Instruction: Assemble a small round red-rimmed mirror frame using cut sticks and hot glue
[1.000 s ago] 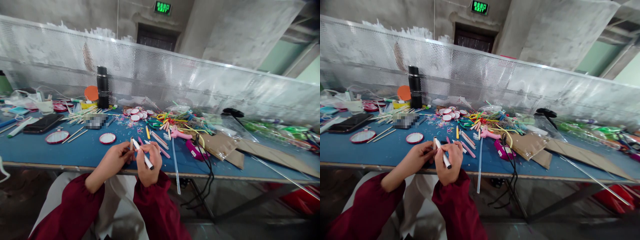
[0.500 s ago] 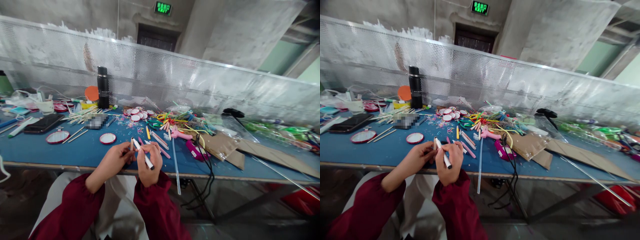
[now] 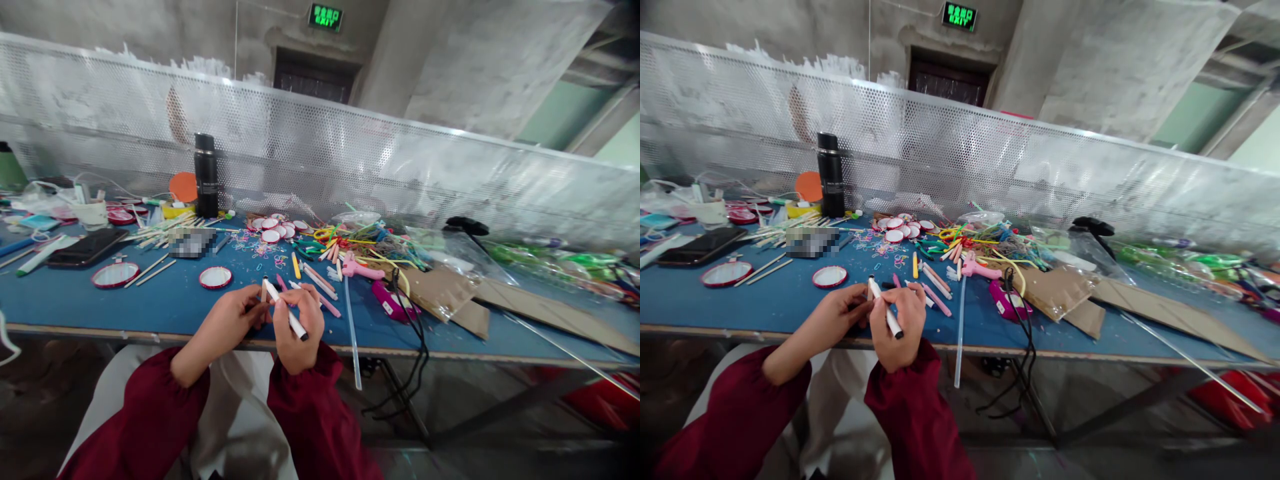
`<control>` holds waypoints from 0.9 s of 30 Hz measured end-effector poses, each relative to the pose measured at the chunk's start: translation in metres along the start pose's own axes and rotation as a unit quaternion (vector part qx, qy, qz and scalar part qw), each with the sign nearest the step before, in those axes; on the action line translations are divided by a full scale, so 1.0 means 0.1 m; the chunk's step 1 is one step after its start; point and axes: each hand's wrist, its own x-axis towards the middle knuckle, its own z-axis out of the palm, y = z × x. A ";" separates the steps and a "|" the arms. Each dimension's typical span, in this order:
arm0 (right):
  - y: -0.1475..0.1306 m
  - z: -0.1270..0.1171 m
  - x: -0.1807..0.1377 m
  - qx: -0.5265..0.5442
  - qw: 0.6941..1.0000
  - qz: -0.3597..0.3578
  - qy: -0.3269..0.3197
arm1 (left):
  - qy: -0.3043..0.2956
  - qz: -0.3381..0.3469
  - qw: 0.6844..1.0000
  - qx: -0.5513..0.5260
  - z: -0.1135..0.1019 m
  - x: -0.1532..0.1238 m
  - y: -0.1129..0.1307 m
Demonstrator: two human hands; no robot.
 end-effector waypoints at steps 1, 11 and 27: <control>0.00 0.00 0.00 0.000 1.000 0.000 0.001 | 0.000 -0.001 1.000 0.001 0.00 0.00 0.00; 0.00 -0.01 0.00 -0.002 1.000 0.003 0.003 | -0.001 -0.003 1.000 0.006 -0.01 0.00 0.01; 0.00 0.00 0.00 -0.002 1.000 0.001 0.004 | 0.002 -0.005 1.000 -0.001 0.00 0.00 0.00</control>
